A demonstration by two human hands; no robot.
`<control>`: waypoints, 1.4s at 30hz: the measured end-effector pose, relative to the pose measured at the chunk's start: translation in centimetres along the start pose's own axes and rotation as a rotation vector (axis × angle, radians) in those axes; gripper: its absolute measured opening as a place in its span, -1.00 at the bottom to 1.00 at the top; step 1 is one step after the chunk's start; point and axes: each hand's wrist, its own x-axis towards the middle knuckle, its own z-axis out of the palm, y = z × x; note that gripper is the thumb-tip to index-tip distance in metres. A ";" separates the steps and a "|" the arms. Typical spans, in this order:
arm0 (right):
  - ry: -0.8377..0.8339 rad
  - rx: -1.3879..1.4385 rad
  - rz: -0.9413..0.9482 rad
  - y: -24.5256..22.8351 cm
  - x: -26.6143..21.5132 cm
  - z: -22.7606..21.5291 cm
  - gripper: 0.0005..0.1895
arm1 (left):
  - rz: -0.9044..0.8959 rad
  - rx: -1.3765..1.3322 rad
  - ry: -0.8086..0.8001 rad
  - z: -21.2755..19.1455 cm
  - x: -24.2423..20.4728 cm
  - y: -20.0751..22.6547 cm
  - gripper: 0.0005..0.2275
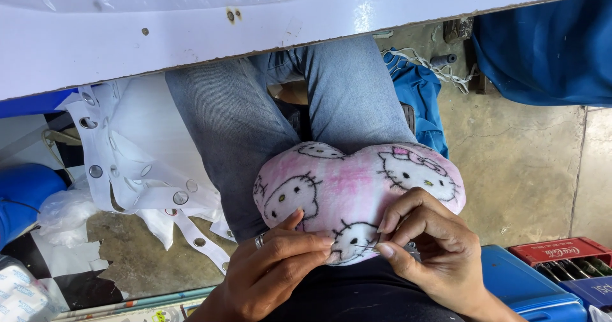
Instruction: The person hand-sews a pink Hello Kitty pillow using a needle and thread. They pull the thread through the fabric repeatedly, then use scissors to cut the thread and tie off the end.
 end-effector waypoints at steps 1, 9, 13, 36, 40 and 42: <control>0.001 -0.009 0.000 0.0 0.0 0.0 -0.88 | 0.008 -0.002 -0.003 0.0 0.1 0.0 -0.92; -0.049 -0.037 0.014 -0.7 0.7 0.1 -0.91 | -0.006 -0.001 -0.029 -0.4 0.3 0.3 -0.89; -0.096 -0.058 0.058 -1.3 1.1 0.0 -0.94 | -0.014 -0.036 -0.035 -0.5 0.2 0.3 -0.88; -0.138 0.007 0.190 -0.6 0.9 0.2 -0.80 | 0.031 0.076 0.017 1.0 -0.6 -0.8 -0.96; -0.138 -0.050 0.157 -0.6 1.2 0.4 -0.78 | 0.000 0.049 0.078 2.2 -0.4 -1.3 -0.96; -0.126 -0.048 0.146 -0.6 1.2 0.7 -0.81 | -0.062 -0.013 0.057 2.1 0.1 -0.9 -0.94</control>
